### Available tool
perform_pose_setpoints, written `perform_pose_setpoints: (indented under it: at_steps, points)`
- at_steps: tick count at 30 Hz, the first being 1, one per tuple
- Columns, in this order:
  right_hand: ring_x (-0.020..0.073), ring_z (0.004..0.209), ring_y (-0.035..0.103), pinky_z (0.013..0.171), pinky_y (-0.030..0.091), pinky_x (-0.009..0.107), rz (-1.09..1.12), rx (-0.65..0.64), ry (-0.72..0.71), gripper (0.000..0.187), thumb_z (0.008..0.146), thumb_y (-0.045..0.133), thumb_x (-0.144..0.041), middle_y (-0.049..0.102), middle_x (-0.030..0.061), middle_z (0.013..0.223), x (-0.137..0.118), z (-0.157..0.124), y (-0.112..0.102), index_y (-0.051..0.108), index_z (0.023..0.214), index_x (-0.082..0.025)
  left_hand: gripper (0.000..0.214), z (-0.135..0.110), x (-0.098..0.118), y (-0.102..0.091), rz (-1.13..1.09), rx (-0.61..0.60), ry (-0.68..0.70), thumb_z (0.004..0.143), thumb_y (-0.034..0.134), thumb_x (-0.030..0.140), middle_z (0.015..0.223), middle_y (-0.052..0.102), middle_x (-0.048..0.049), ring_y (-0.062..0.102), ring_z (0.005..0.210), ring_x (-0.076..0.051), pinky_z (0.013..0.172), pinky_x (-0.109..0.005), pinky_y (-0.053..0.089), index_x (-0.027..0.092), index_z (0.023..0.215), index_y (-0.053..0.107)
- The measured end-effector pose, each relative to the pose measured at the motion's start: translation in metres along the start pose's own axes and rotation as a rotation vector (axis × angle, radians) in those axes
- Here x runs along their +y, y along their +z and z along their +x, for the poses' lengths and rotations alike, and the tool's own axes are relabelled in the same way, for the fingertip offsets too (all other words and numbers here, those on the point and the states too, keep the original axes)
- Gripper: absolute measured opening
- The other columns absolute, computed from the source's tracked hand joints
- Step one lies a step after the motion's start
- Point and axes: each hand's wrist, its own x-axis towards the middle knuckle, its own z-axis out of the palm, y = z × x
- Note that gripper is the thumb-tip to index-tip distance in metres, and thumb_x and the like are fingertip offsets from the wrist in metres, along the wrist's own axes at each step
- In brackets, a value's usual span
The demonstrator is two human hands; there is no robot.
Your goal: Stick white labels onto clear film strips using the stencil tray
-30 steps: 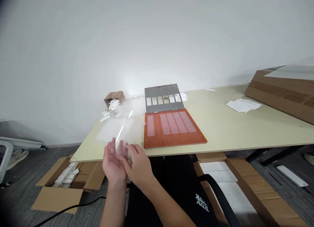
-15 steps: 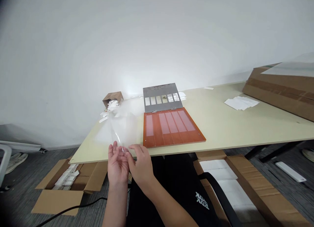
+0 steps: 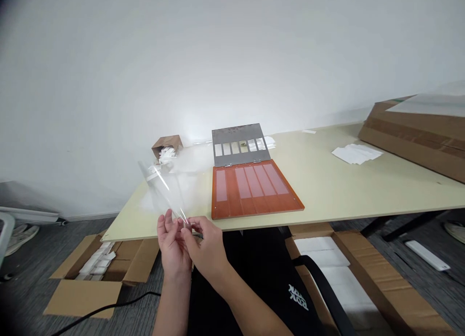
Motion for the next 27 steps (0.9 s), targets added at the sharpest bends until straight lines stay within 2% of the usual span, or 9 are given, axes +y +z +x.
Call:
perform_pose_setpoints:
  at_steps: [4,8,13,19,24,27]
  points:
    - [0.0145,0.089,0.071,0.081,0.06,0.026,0.035,0.024,-0.004,0.01,0.088,0.06,-0.021,0.072,0.0053,0.096,0.003,0.0,-0.001,0.066,0.095,-0.017,0.057,-0.002,-0.002,-0.001,0.035,-0.053,0.045,0.059,0.086,0.013,0.139,0.049,-0.0023,0.059,0.077,-0.006,0.069,-0.022,0.057,0.023,0.106,0.056]
    - [0.0151,0.091,0.071,0.083,0.059,0.028,0.029,-0.008,0.008,0.016,0.093,0.054,-0.024,0.072,0.0072,0.099,0.001,0.001,-0.004,0.068,0.099,-0.016,0.057,-0.001,-0.005,-0.004,0.046,-0.096,0.068,0.058,0.088,0.017,0.137,0.05,-0.0009,0.058,0.077,-0.005,0.072,-0.022,0.056,0.025,0.105,0.056]
    - [0.0174,0.095,0.07,0.085,0.057,0.03,0.12,-0.054,0.099,0.021,0.095,0.053,-0.031,0.072,0.0093,0.102,0.001,0.002,-0.008,0.069,0.097,-0.016,0.059,0.0,-0.004,-0.005,0.031,-0.099,0.056,0.054,0.09,0.018,0.132,0.051,0.0006,0.058,0.077,-0.005,0.073,-0.024,0.057,0.025,0.103,0.058]
    - [0.0185,0.09,0.067,0.082,0.056,0.033,0.256,-0.07,0.239,0.027,0.094,0.057,-0.041,0.071,0.0091,0.099,0.008,0.006,-0.01,0.065,0.088,-0.016,0.055,-0.001,-0.001,-0.005,0.054,-0.127,0.048,0.058,0.087,0.019,0.135,0.049,-0.0003,0.055,0.076,-0.004,0.073,-0.026,0.058,0.026,0.104,0.057]
    - [0.017,0.085,0.065,0.083,0.054,0.033,0.279,-0.069,0.249,0.028,0.093,0.057,-0.043,0.068,0.0071,0.094,0.012,0.007,-0.011,0.063,0.087,-0.016,0.054,-0.004,0.001,-0.004,0.046,-0.133,0.041,0.059,0.088,0.019,0.128,0.052,0.0015,0.056,0.076,-0.005,0.077,-0.03,0.059,0.028,0.103,0.058]
    - [0.0175,0.089,0.065,0.083,0.053,0.032,0.294,-0.063,0.25,0.027,0.093,0.058,-0.043,0.067,0.006,0.092,0.015,0.007,-0.011,0.062,0.088,-0.017,0.048,-0.003,-0.001,-0.006,0.089,-0.143,0.115,0.061,0.087,0.021,0.122,0.054,0.0012,0.057,0.077,-0.005,0.079,-0.031,0.058,0.028,0.101,0.061]
